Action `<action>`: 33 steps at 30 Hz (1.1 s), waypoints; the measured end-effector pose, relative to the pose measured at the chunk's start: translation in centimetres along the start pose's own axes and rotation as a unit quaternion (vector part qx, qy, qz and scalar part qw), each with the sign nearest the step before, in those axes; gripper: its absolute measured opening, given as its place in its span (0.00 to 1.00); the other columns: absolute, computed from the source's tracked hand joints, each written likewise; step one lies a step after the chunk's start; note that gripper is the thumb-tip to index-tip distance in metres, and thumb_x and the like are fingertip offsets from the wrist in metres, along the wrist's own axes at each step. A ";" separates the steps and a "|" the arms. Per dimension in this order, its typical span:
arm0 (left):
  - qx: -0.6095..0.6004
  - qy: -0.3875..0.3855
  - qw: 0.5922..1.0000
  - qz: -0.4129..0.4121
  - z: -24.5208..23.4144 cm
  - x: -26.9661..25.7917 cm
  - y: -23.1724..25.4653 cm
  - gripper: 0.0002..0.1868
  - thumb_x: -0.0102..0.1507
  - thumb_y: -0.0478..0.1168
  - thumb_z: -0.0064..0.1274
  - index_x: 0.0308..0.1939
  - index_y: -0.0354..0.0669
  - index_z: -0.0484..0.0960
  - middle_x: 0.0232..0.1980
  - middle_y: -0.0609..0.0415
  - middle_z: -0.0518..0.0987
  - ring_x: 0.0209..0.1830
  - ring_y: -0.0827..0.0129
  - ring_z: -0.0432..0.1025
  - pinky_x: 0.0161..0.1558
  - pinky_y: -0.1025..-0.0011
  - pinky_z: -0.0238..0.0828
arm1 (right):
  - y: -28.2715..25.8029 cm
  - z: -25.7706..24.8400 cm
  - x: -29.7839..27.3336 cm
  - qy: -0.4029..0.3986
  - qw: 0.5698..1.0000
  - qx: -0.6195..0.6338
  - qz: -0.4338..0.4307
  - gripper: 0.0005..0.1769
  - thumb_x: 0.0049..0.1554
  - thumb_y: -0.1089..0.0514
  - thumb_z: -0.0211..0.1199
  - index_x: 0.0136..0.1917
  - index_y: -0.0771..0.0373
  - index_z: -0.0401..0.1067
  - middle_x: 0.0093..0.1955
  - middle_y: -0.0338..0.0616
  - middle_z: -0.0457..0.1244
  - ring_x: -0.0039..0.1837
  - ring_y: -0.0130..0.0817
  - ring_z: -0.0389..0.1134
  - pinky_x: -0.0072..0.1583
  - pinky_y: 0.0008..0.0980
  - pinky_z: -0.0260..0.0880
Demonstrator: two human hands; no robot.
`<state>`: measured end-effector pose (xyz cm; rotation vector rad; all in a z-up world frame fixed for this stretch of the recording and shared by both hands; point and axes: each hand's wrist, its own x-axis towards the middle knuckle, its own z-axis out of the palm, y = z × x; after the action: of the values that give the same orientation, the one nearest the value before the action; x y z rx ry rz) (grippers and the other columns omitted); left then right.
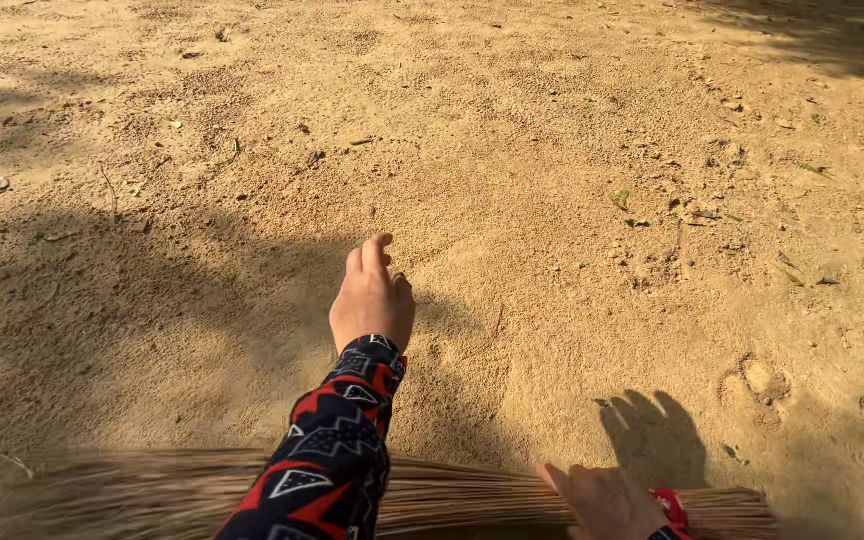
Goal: The person sweeps the dirt ground using a handheld straw broom, moving leaves and dust into piles.
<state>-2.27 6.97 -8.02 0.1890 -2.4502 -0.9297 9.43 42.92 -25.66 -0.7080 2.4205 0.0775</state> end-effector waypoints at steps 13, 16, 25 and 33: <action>-0.039 -0.012 0.996 -0.080 -2.9 4.0 -5.2 0.36 0.60 0.37 0.54 0.72 0.51 0.59 0.57 0.51 0.72 0.51 0.60 0.75 0.42 0.62 0.77 | 11.0 -14.6 -4.2 0.247 0.791 0.258 0.497 0.61 0.45 0.53 0.71 0.83 0.74 0.44 0.34 0.59 0.72 0.35 0.47 0.73 0.37 0.40 0.73; -0.064 0.028 0.996 -0.063 -3.3 4.0 -4.4 0.35 0.62 0.36 0.53 0.73 0.48 0.58 0.57 0.50 0.72 0.50 0.60 0.75 0.44 0.63 0.76 | 1.3 -23.6 -0.8 0.201 0.870 0.092 0.441 0.54 0.45 0.44 0.73 0.79 0.62 0.57 0.41 0.47 0.73 0.44 0.40 0.74 0.49 0.40 0.73; -0.157 0.043 0.977 0.141 -5.6 4.6 -2.1 0.30 0.63 0.38 0.53 0.70 0.55 0.67 0.59 0.50 0.73 0.51 0.55 0.74 0.49 0.58 0.74 | -16.8 -24.3 13.6 0.155 0.988 -0.004 0.020 0.20 0.53 0.41 0.67 0.52 0.54 0.75 0.48 0.48 0.73 0.53 0.44 0.75 0.55 0.42 0.74; -0.042 -0.026 0.997 0.064 -9.6 5.5 -17.1 0.33 0.60 0.35 0.56 0.69 0.51 0.65 0.59 0.50 0.74 0.51 0.54 0.74 0.50 0.60 0.74 | -15.9 -24.9 21.1 0.091 0.980 -0.112 -0.138 0.28 0.54 0.39 0.66 0.63 0.45 0.63 0.51 0.46 0.71 0.55 0.47 0.73 0.59 0.44 0.74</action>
<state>-2.91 -13.19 -10.79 -0.0218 -2.4331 -0.9887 -10.16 14.03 -15.71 -1.1947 2.4821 0.1814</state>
